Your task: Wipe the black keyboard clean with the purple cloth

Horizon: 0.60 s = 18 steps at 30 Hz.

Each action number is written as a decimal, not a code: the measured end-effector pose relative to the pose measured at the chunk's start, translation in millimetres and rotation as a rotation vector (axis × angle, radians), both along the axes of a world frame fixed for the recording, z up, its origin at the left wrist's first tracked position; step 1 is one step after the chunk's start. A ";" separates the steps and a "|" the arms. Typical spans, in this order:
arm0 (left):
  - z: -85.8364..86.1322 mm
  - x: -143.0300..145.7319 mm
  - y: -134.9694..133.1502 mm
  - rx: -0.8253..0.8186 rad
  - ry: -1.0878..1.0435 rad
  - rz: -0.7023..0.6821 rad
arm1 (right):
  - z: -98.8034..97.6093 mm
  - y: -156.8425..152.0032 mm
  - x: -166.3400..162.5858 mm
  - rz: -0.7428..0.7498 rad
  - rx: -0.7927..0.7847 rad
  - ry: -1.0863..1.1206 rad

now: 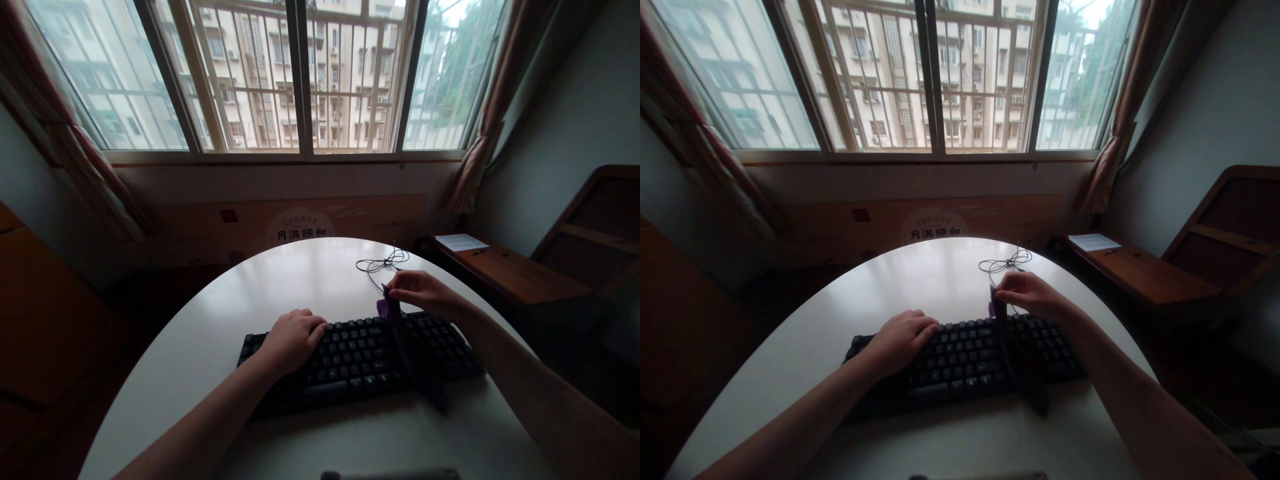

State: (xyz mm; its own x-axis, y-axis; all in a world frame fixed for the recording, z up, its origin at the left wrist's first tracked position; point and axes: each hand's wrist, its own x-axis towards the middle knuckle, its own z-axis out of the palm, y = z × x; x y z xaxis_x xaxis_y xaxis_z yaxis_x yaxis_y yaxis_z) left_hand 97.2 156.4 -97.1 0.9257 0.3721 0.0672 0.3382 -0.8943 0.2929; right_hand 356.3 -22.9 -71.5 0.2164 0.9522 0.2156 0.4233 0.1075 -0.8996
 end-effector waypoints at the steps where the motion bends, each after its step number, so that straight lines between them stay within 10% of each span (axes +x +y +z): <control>1: -0.2 0.1 0.2 -0.002 0.004 -0.001 | -0.1 -0.6 1.6 0.020 0.011 0.060; 8: 1.7 0.6 -1.3 0.001 0.009 0.004 | -22.8 11.9 -9.9 -0.005 -0.010 -0.090; 18: 0.5 -0.6 -0.5 0.012 -0.015 -0.015 | -5.3 2.6 -15.2 0.075 0.109 0.456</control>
State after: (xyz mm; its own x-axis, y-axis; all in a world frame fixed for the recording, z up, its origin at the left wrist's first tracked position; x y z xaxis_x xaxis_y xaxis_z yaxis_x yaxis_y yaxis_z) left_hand 96.6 155.9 -96.6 0.9300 0.3575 0.0854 0.3206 -0.9027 0.2868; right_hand 341.0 -20.3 -76.7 0.2440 0.9458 0.2141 -0.0245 0.2267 -0.9737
